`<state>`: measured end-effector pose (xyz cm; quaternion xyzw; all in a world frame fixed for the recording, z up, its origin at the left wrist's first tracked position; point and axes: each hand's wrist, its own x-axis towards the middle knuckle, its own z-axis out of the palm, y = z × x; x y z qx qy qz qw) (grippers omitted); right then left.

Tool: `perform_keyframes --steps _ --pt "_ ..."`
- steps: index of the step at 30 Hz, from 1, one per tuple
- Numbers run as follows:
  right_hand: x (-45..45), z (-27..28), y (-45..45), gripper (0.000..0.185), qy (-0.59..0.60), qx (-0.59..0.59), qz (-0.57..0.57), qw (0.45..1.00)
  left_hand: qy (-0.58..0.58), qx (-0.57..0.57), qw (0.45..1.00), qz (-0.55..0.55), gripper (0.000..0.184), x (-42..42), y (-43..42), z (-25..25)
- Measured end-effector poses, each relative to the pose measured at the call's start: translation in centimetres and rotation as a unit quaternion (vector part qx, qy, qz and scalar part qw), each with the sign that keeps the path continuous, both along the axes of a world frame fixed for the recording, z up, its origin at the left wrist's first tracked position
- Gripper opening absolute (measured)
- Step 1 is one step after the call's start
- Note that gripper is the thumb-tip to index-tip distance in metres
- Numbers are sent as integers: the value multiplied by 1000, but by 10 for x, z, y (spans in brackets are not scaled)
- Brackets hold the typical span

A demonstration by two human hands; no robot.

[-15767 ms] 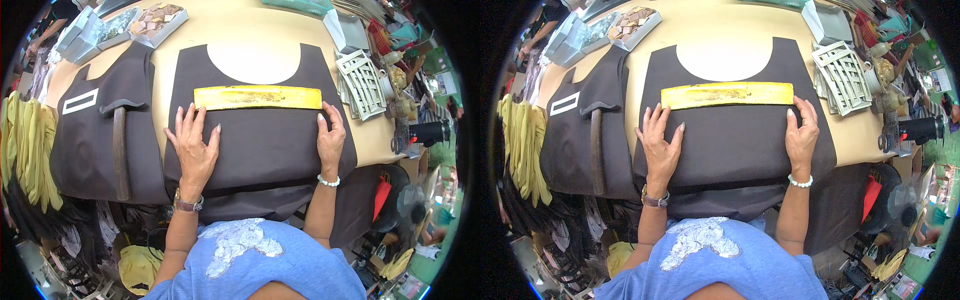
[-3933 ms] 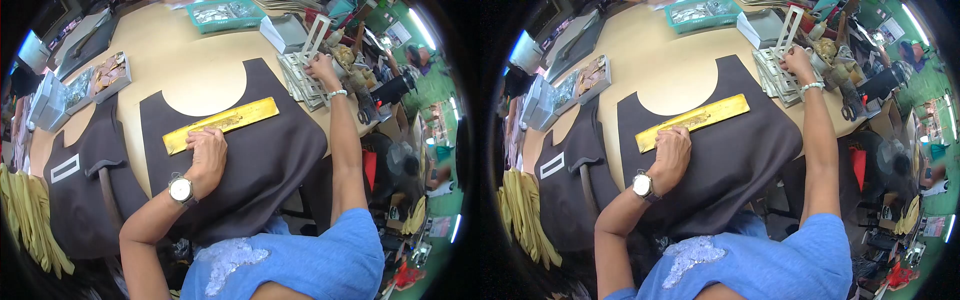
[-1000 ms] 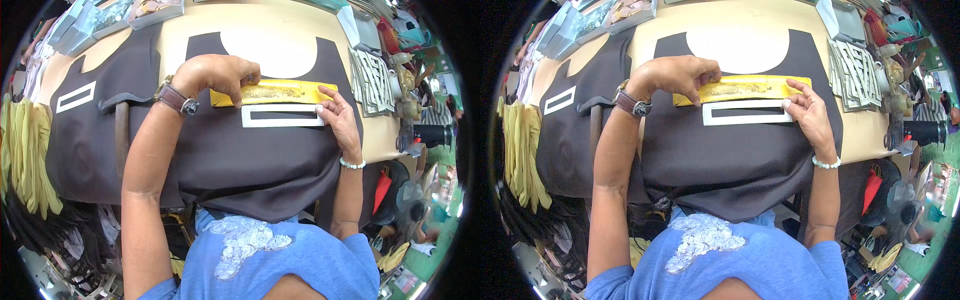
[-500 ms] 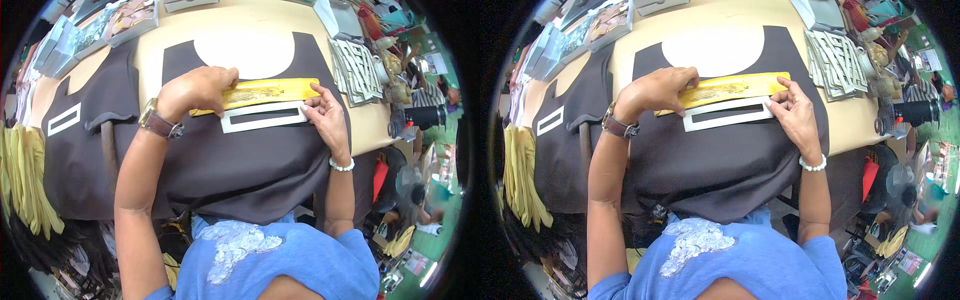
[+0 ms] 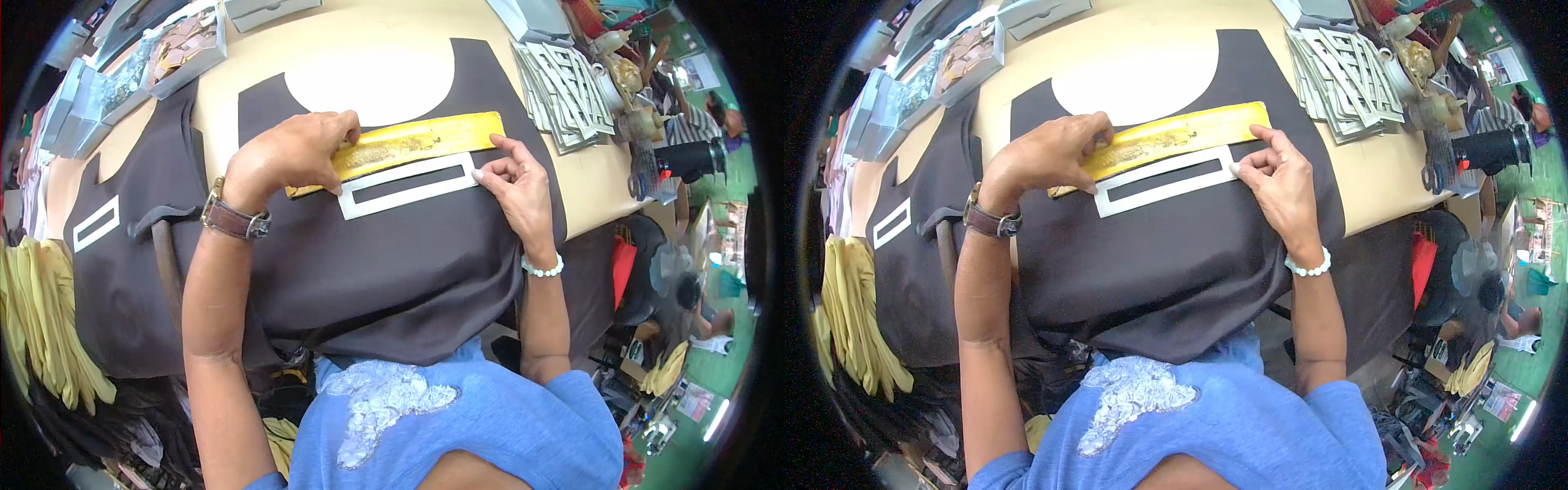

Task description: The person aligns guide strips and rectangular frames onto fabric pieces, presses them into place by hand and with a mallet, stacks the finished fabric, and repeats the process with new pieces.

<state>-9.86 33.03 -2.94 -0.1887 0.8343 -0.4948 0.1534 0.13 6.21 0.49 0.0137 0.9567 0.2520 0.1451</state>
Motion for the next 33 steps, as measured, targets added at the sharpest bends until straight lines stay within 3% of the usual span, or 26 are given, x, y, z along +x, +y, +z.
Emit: perform_keyframes --steps 10,13,16,19,23,24,27,31,33 --pt "2 -1 -2 43 51 -2 8 999 8 5 1000 -3 55 0 -1 -1" --pt "7 2 -5 33 99 68 45 992 13 -9 1000 -6 55 2 -1 -1" --pt "16 -6 -6 20 391 157 121 899 17 -39 999 -9 53 1 1 0" --pt "24 -7 -11 13 473 299 139 817 36 -110 993 4 45 4 14 -1" --pt "2 -5 2 14 318 132 126 930 108 -211 971 36 30 18 39 -15" --pt "-2 -4 5 17 255 97 128 954 137 -230 962 51 19 29 54 -10" --pt "-2 -8 6 18 253 98 121 955 178 -260 947 63 13 57 74 -21" --pt "28 5 -16 21 453 207 102 861 281 -243 925 79 21 82 77 -41" --pt "50 -1 -37 25 542 121 142 819 317 -251 911 82 24 85 79 -43"
